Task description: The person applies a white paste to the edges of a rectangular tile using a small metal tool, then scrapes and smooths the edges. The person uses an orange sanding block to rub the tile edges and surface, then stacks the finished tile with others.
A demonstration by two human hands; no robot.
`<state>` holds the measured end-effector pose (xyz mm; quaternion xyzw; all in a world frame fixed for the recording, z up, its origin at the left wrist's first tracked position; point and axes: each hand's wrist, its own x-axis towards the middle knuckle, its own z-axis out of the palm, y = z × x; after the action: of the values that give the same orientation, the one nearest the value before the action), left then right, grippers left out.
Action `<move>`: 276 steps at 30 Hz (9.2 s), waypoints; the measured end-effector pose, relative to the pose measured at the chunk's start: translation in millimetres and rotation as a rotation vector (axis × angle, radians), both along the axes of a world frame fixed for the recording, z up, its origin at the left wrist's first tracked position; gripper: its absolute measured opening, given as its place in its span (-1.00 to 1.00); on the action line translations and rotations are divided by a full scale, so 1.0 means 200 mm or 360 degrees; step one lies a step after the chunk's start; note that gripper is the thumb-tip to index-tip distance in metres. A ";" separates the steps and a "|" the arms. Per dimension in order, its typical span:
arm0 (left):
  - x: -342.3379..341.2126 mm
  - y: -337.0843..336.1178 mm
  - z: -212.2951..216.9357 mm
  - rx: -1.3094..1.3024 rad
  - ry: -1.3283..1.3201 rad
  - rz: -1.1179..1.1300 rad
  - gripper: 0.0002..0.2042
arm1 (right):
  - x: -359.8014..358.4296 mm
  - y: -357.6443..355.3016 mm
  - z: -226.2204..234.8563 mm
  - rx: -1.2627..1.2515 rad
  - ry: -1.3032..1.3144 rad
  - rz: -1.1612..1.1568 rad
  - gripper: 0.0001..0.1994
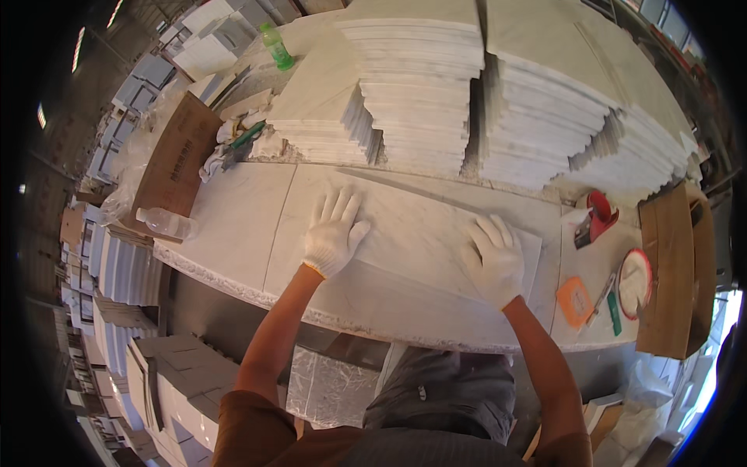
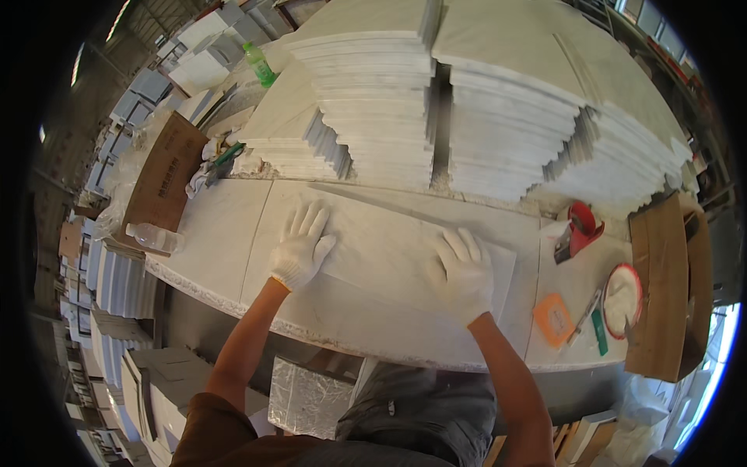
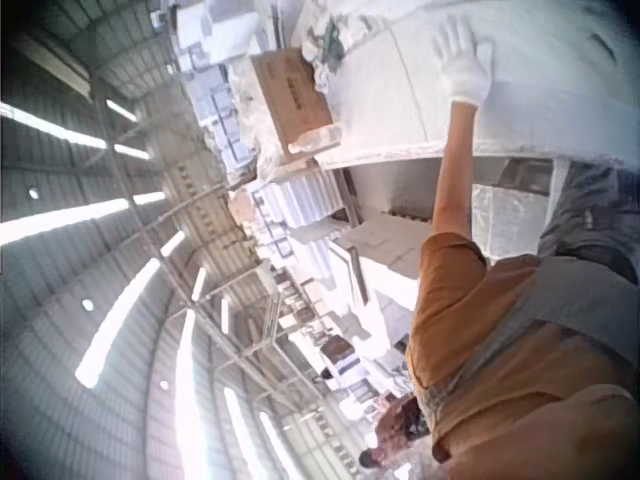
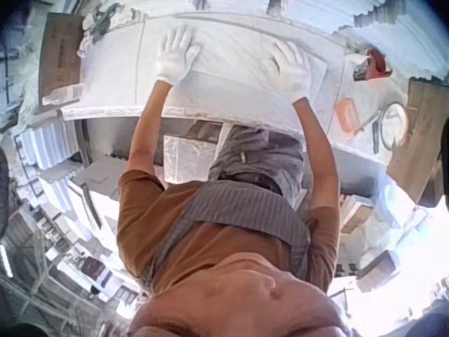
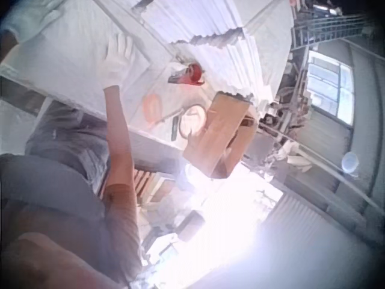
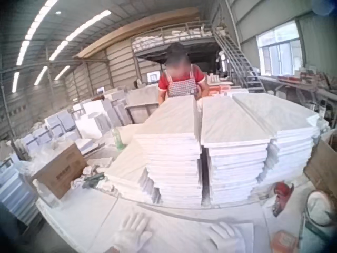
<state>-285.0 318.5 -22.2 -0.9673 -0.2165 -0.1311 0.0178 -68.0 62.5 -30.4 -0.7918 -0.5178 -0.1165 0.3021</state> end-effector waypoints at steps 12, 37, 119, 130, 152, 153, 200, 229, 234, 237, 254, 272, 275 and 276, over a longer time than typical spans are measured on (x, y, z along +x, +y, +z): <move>0.83 -0.93 -0.10 -0.0612 0.0198 -0.0697 -0.16 | -0.54 -1.07 -0.07 0.0142 0.1038 0.0230 -0.79; -0.22 0.09 -0.18 -0.0906 -0.0464 0.0945 -0.41 | -0.32 -1.00 -0.27 0.0403 0.1256 -0.0271 -0.41; -0.24 -0.07 -0.09 -0.0158 0.0348 0.0787 -0.14 | -0.22 -0.93 -0.22 0.0786 0.1291 -0.0803 -0.75; 0.30 -1.04 0.03 -0.0471 0.0035 -0.0417 -0.16 | -0.21 -0.91 -0.18 0.0726 0.1237 -0.0879 -0.74; -0.13 -1.29 -0.14 -0.1225 -0.0373 -0.0655 -0.73 | -0.19 -0.94 -0.24 0.0674 0.1113 -0.0933 -0.65; -0.13 -1.26 -0.09 -0.1146 -0.0310 -0.0562 -0.73 | -0.19 -0.95 -0.25 0.0692 0.1171 -0.0943 -0.64; -0.23 -0.70 -0.05 -0.0233 -0.0433 0.0403 -0.60 | -0.20 -0.91 -0.17 0.0724 0.1244 -0.0850 -0.78; -0.07 -1.28 -0.08 -0.1064 -0.0482 -0.0445 -0.79 | -0.21 -0.91 -0.18 0.0759 0.1279 -0.0905 -0.76; -0.05 -1.37 -0.07 -0.1095 -0.0503 -0.0526 -0.79 | -0.20 -0.92 -0.20 0.0730 0.1301 -0.0865 -0.76; -0.05 -1.39 -0.06 -0.1127 -0.0329 -0.0533 -0.76 | -0.20 -0.92 -0.18 0.0729 0.1284 -0.0844 -0.76; 0.00 -1.38 -0.02 -0.0972 -0.0361 -0.0609 -0.73 | -0.46 -1.10 -0.14 0.0944 0.1649 -0.0821 -0.72; 0.13 -1.29 -0.01 -0.0736 -0.0318 -0.0829 -0.66 | -0.61 -1.12 -0.14 0.0671 0.2161 -0.0726 -0.70; 0.08 -1.28 -0.03 -0.0590 -0.0512 -0.0641 -0.63 | -0.63 -1.13 -0.16 0.0716 0.2174 -0.0727 -0.70; 0.08 -1.28 -0.02 -0.0553 -0.0457 -0.0574 -0.64 | -0.64 -1.14 -0.17 0.0699 0.2204 -0.0740 -0.70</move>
<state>-269.2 62.4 -26.9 -0.9502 -0.0604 -0.2288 -0.2026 -195.1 -164.7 -63.9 -0.6945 0.0049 0.2456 0.6762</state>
